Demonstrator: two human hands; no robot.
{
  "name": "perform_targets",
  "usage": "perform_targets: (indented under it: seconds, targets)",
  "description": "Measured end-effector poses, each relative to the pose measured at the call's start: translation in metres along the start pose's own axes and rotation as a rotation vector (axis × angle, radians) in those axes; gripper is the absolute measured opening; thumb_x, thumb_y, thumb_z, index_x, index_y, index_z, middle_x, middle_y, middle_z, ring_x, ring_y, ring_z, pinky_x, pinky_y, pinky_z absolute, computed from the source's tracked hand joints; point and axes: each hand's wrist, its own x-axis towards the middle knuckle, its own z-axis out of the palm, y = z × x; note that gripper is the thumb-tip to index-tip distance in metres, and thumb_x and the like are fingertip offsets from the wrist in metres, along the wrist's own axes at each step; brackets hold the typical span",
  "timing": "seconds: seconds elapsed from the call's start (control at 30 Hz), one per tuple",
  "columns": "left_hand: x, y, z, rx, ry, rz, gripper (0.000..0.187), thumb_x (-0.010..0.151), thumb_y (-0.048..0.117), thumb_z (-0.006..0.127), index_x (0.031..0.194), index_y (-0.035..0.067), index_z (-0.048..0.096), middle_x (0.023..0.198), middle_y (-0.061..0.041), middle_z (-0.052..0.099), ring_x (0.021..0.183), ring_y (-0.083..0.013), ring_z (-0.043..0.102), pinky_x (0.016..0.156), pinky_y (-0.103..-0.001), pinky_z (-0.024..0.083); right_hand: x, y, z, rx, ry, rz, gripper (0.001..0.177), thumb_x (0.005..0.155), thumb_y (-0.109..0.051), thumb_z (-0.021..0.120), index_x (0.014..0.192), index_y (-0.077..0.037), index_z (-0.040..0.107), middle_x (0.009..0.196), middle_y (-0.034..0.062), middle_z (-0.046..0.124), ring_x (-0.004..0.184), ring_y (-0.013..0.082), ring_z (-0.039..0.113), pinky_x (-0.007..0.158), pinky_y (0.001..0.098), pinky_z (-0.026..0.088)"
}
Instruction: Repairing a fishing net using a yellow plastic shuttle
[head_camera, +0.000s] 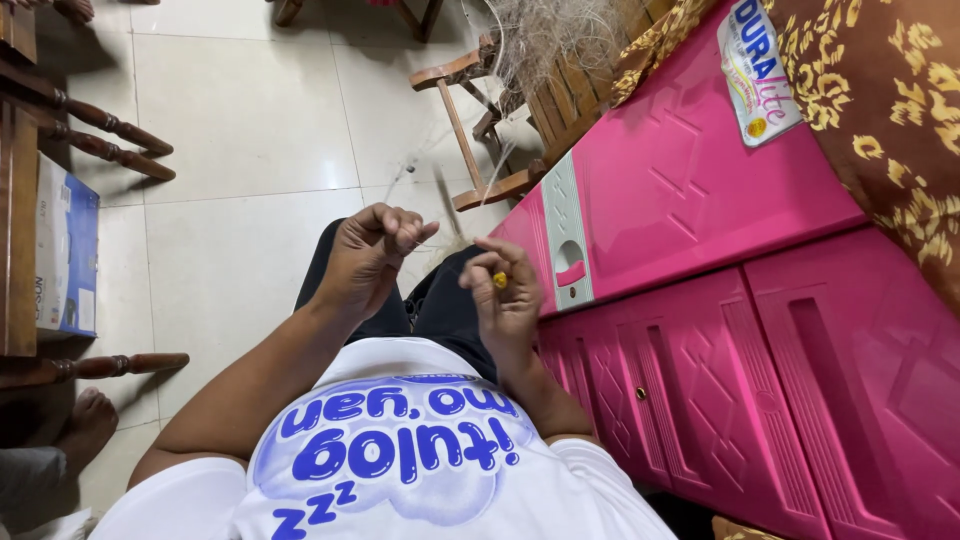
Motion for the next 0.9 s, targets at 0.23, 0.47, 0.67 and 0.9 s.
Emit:
perform_targets:
  seconds: [0.23,0.47,0.67,0.9]
  targets:
    - [-0.004,-0.018,0.016,0.029,-0.02,-0.028,0.022,0.087,-0.003,0.078,0.085,0.007,0.058,0.085,-0.011,0.067,0.096,-0.0214,0.065,0.099,-0.041,0.057,-0.008,0.043,0.008,0.199,-0.023,0.068,0.048,0.097,-0.009,0.073,0.14,0.006,0.056,0.111,0.0095,0.064,0.069,-0.001,0.046,0.06,0.0154,0.044]
    - [0.001,-0.042,-0.007,-0.036,-0.023,-0.122,0.016,0.092,-0.005,0.072,0.089,0.005,0.06,0.097,-0.011,0.067,0.097,-0.0229,0.073,0.093,-0.039,0.061,0.011,0.02,0.022,0.185,0.087,0.016,0.007,0.097,-0.004,0.069,0.1,0.001,0.072,0.108,0.018,0.068,0.08,0.0108,0.062,0.063,0.018,0.046]
    - [0.015,-0.016,0.018,-0.146,-0.219,-0.268,0.048,0.086,0.005,0.073,0.128,-0.004,0.053,0.115,-0.016,0.066,0.107,-0.024,0.069,0.095,-0.034,0.058,0.002,0.048,0.007,0.357,0.077,0.009,0.011,0.1,0.0,0.061,0.089,0.003,0.058,0.096,0.0289,0.071,0.053,0.0136,0.054,0.05,0.0221,0.041]
    - [0.055,-0.008,0.031,-0.291,-0.268,-0.361,0.064,0.098,0.028,0.054,0.156,0.003,0.041,0.138,-0.009,0.068,0.122,-0.0215,0.069,0.113,-0.042,0.051,-0.004,0.038,-0.015,0.453,0.102,0.108,0.012,0.102,-0.006,0.06,0.092,-0.002,0.055,0.086,0.025,0.069,0.053,0.0127,0.051,0.048,0.02,0.037]
